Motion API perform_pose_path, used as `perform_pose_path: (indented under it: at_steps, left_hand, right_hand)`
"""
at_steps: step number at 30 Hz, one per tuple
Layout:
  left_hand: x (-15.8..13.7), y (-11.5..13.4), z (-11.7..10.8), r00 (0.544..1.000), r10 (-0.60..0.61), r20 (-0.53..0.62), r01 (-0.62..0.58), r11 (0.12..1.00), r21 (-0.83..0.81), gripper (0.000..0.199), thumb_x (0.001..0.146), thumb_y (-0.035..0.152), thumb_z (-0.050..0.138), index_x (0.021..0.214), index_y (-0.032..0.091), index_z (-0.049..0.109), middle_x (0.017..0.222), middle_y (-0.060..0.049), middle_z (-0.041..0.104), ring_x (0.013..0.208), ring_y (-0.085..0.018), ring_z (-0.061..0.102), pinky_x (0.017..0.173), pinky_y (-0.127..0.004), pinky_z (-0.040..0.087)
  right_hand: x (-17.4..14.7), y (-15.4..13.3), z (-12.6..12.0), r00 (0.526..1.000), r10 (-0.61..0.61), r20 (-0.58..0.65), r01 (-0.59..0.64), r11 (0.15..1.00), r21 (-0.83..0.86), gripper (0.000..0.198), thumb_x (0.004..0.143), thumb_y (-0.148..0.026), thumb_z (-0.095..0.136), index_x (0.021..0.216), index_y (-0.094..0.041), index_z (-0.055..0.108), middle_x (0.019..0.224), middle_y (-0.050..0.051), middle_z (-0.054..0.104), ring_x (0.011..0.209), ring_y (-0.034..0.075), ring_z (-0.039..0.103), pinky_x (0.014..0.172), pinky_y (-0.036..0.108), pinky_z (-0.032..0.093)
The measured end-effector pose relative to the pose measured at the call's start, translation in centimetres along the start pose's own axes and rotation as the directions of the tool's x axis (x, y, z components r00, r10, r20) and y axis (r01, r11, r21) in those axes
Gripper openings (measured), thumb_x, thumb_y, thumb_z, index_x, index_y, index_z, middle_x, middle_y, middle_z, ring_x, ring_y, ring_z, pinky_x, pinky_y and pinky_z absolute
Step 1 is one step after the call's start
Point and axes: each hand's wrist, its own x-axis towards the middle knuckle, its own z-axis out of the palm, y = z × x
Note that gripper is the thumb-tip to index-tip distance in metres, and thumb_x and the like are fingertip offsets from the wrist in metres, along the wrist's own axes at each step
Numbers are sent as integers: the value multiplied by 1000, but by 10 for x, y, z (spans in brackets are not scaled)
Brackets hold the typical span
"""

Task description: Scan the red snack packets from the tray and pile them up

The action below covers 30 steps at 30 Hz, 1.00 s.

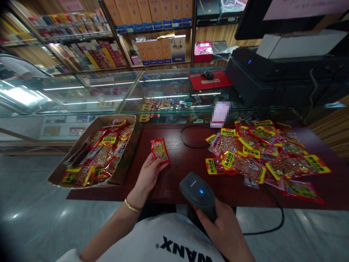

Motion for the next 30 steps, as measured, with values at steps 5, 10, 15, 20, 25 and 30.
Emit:
perform_pose_path:
  at_steps: [5,10,15,20,25,30]
  left_hand:
    - [-4,-1,5,999,-50,6,50,992,-113,29,79,21,76,107,19,69,107,-5,74,98,-20,70,101,-50,55]
    - [-5,-4,9,999,-35,-4,34,989,-143,26,80,21,78,104,18,69,103,-6,75,106,-26,71,108,-57,49]
    - [-5,-4,12,999,-49,-25,44,986,-158,24,80,17,76,103,18,68,104,-6,75,105,-26,72,108,-59,48]
    - [-7,-9,24,995,-96,12,96,986,-139,24,80,16,77,103,17,68,103,-7,76,105,-26,72,108,-58,48]
    - [-10,-19,40,986,-146,75,154,981,-115,23,80,18,77,101,17,68,104,-7,76,106,-26,72,109,-57,48]
    - [-7,-25,46,984,-134,116,145,985,-97,27,80,21,77,105,18,68,106,-7,76,107,-27,72,109,-58,47]
  right_hand:
    - [-1,-5,-2,998,35,-55,-34,999,6,43,94,-59,55,86,-22,76,56,2,69,52,24,66,67,35,55]
    - [-1,-8,-5,996,45,-82,-42,999,34,43,92,-61,56,76,-24,72,52,1,67,50,23,64,60,33,52]
    - [-3,-8,-8,996,65,-57,-64,998,27,43,94,-59,54,83,-23,73,52,0,65,49,23,63,57,32,49]
    - [-2,-13,-8,995,96,-30,-93,992,79,42,96,-56,51,91,-20,72,57,2,69,53,23,67,57,32,48]
    - [-1,-12,-11,995,99,-25,-95,989,113,39,96,-52,51,99,-18,72,66,4,74,59,24,70,62,33,51]
    - [-15,-5,-21,991,127,-46,-122,988,90,41,95,-55,51,98,-21,74,57,2,71,52,24,68,52,31,49]
